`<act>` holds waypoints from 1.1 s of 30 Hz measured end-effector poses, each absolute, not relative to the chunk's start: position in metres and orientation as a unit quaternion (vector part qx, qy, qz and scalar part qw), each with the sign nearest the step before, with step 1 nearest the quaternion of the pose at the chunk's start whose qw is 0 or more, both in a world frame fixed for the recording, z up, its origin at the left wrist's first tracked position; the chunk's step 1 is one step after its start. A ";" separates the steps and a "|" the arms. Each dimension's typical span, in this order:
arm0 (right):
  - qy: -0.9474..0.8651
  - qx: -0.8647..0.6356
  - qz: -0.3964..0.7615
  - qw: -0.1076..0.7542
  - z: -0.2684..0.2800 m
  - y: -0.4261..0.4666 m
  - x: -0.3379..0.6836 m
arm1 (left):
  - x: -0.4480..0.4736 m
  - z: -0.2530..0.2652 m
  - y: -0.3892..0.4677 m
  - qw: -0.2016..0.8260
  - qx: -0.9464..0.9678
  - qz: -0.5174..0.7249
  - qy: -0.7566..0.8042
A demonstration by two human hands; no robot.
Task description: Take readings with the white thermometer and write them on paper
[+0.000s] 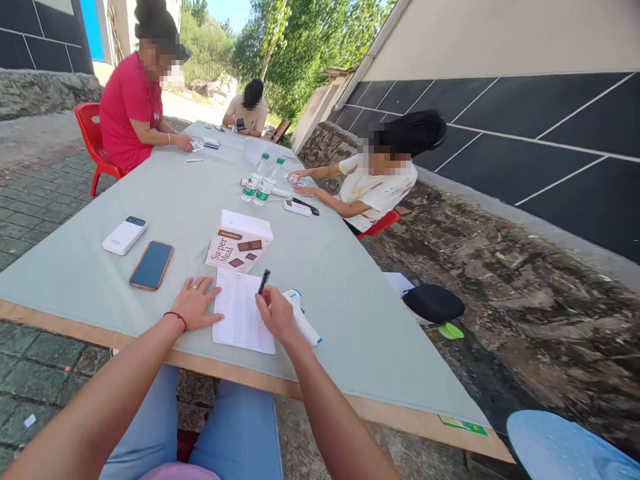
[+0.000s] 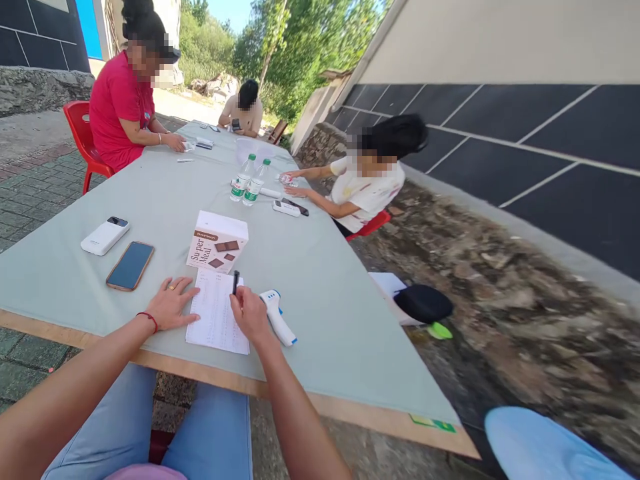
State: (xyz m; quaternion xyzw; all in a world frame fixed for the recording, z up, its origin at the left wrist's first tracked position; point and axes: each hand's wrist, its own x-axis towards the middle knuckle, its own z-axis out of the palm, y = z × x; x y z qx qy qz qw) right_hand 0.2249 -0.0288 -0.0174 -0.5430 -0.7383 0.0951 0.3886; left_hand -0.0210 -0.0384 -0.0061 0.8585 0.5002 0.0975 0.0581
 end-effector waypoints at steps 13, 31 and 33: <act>-0.415 -0.584 0.347 0.605 -0.039 -0.051 0.146 | -0.021 -0.007 -0.036 0.054 0.853 0.101 0.510; -0.531 -0.603 0.310 0.508 -0.043 -0.053 0.155 | -0.021 -0.008 -0.036 0.061 0.851 0.109 0.510; -0.537 -0.603 0.313 0.501 -0.044 -0.052 0.155 | -0.021 -0.008 -0.036 0.061 0.850 0.107 0.512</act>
